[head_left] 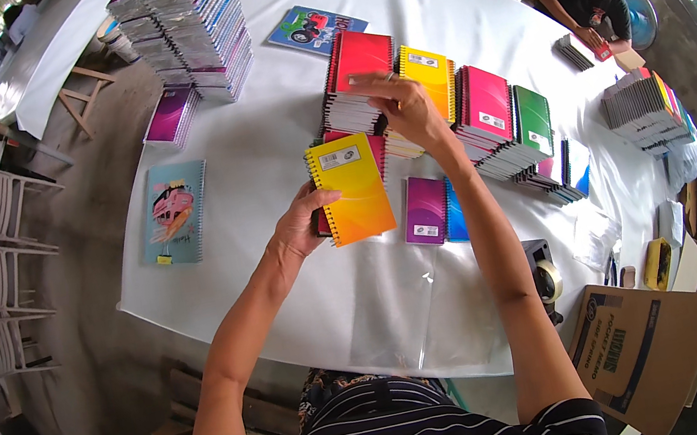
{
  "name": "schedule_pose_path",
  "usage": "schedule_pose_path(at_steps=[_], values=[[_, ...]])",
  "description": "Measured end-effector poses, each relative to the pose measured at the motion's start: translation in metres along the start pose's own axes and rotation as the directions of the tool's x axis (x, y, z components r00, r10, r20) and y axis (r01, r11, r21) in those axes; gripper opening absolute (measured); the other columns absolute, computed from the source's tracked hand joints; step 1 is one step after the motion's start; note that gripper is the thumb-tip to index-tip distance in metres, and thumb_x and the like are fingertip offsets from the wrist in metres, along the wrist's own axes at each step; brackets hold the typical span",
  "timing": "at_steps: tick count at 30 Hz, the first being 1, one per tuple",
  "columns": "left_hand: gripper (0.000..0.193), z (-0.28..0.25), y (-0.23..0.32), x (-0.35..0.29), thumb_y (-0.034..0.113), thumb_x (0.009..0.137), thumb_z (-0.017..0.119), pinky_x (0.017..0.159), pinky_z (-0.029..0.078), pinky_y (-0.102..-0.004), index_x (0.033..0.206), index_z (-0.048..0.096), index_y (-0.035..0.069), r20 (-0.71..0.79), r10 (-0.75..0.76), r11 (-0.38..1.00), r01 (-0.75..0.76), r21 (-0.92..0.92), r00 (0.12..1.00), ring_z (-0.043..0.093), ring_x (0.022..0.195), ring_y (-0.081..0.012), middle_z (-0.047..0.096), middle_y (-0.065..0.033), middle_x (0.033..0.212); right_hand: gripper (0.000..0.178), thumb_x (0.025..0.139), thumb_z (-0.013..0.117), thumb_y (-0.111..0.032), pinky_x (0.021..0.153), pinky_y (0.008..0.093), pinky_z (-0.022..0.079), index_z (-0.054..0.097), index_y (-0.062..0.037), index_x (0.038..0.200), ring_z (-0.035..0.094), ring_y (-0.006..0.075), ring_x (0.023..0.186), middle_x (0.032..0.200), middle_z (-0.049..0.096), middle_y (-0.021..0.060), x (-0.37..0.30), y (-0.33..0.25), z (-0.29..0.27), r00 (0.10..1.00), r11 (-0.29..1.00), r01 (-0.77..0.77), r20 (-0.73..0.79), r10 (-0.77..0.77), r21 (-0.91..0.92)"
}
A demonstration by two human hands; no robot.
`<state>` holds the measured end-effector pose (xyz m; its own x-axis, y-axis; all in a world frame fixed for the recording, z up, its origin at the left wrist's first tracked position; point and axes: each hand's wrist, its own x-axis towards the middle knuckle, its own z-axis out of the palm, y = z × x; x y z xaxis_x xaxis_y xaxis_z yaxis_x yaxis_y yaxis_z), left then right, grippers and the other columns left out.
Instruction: The person stacks small spiral notebooks, places a bundle of them into a clear plastic bag, and then seals the bag with tape using a dispenser.
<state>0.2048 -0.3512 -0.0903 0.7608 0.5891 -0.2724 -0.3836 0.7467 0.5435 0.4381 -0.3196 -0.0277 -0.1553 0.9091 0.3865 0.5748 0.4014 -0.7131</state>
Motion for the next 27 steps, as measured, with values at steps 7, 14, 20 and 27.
schedule_pose_path(at_steps=[7,14,20,27], values=[[0.065,-0.022,0.005,0.004,0.003,0.071,0.064,0.096,0.049,-0.0407,0.132,0.043,0.006,-0.111,0.03,0.999,-0.027,0.026,0.993,0.057,0.111,-0.0242,0.058,-0.01,0.12,0.042,0.076,0.067,-0.006,0.113,0.0479,0.029,0.063,-0.0076,0.118,0.056,0.0271,0.12,0.124,0.061,0.0136,-0.001,0.036,0.018,0.98,0.708,0.034,-0.117,-0.163,-0.705],[0.066,-0.025,0.008,0.021,0.03,0.081,0.075,0.099,0.047,-0.0415,0.133,0.043,0.006,-0.019,-0.055,0.978,0.05,-0.205,0.998,0.057,0.113,-0.0242,0.057,-0.0099,0.123,0.033,0.08,0.062,-0.001,0.112,0.0468,0.032,0.068,-0.0107,0.111,0.058,0.0226,0.117,0.121,0.064,0.0079,-0.06,-0.04,0.006,0.987,0.89,0.124,-0.034,-0.155,-0.439],[0.06,-0.007,-0.003,0.03,0.021,0.078,0.075,0.092,0.053,-0.0399,0.129,0.047,0.004,-0.065,-0.112,0.993,0.113,0.021,0.992,0.062,0.105,-0.0232,0.06,-0.0123,0.117,0.046,0.076,0.075,-0.016,0.113,0.0502,0.03,0.063,-0.0108,0.121,0.052,0.0213,0.125,0.13,0.059,0.0061,-0.091,-0.029,-0.001,0.996,0.845,0.078,-0.003,-0.093,-0.529],[0.068,0.003,-0.018,0.048,0.038,0.079,0.077,0.094,0.052,-0.0368,0.129,0.046,0.004,-0.005,-0.094,0.996,0.094,0.013,0.996,0.061,0.109,-0.0202,0.059,-0.0112,0.12,0.026,0.08,0.068,-0.006,0.106,0.043,0.041,0.069,-0.0071,0.106,0.063,0.0237,0.108,0.109,0.069,0.0085,-0.071,0.026,-0.026,0.95,0.656,-0.189,-0.306,-0.066,-0.73]])
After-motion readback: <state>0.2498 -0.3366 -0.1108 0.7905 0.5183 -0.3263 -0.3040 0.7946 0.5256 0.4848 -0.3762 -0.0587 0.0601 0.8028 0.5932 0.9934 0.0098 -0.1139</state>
